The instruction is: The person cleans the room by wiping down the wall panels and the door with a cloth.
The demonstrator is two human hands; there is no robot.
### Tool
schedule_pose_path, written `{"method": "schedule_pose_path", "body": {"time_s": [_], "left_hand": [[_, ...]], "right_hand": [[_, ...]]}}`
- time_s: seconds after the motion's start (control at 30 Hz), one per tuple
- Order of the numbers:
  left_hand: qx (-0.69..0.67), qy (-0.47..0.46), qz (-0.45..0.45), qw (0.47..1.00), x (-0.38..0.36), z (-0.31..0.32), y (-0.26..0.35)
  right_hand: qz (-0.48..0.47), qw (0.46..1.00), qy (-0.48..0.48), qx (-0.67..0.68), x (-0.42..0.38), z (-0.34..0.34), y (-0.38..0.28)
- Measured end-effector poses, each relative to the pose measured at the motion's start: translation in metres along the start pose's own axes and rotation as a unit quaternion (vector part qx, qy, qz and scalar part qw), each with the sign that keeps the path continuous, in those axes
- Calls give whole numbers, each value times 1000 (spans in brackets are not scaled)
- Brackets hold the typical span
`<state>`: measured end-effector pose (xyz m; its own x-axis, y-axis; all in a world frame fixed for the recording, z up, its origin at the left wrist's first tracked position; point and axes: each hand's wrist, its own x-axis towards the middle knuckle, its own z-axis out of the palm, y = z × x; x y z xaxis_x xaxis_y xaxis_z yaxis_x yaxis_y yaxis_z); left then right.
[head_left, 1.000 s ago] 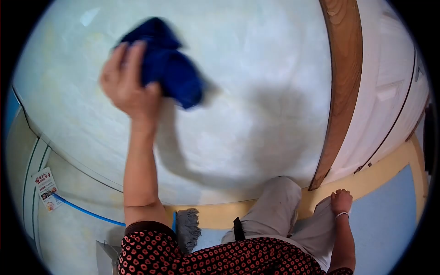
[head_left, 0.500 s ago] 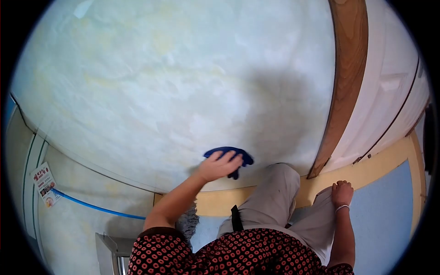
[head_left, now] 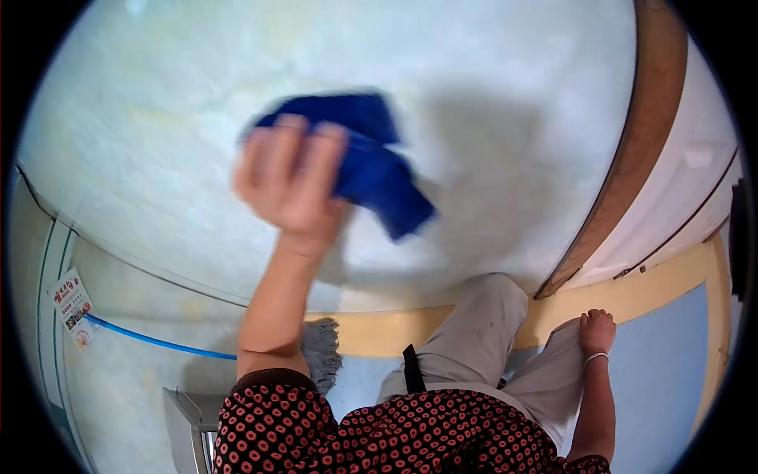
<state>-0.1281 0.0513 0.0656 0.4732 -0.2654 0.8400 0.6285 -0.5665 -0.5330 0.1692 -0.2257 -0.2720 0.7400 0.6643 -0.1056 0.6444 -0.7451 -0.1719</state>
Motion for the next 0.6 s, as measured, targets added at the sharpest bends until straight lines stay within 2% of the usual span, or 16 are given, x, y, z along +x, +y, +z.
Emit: {"method": "schedule_pose_path", "body": {"time_s": [0.07, 0.1, 0.17, 0.27, 0.33, 0.37, 0.4, 0.43, 0.53, 0.6], "left_hand": [[-65, 35, 68, 995, -33, 23, 37], [-111, -18, 89, 990, -51, 22, 55], [-124, -56, 135, 981, -93, 20, 81], [-150, -181, 213, 948, -136, 10, 93], [-134, -193, 233, 944, -159, 9, 90], [-131, -221, 239, 937, -156, 5, 82], [-174, -183, 209, 945, -155, 4, 69], [-167, -198, 186, 948, -148, -3, 52], [-77, -137, 140, 978, -122, -19, -14], [-110, -138, 140, 974, -67, -39, -58]], "right_hand": [[2, 1000, -7, -1, -2, -2, 0], [2, 1000, -8, 5, 0, -3, -1], [-5, 1000, -6, -2, 2, 0, 0], [-6, 1000, -16, -14, 0, -2, 1], [0, 999, -34, -3, 0, -5, 2], [-12, 998, -51, -22, -1, -3, 5], [-11, 999, -41, -15, 0, -1, 6], [-8, 1000, -29, -4, 1, 0, 7], [-8, 999, -38, 5, 4, 7, 11], [-15, 999, -32, 6, 7, 8, 11]]}}
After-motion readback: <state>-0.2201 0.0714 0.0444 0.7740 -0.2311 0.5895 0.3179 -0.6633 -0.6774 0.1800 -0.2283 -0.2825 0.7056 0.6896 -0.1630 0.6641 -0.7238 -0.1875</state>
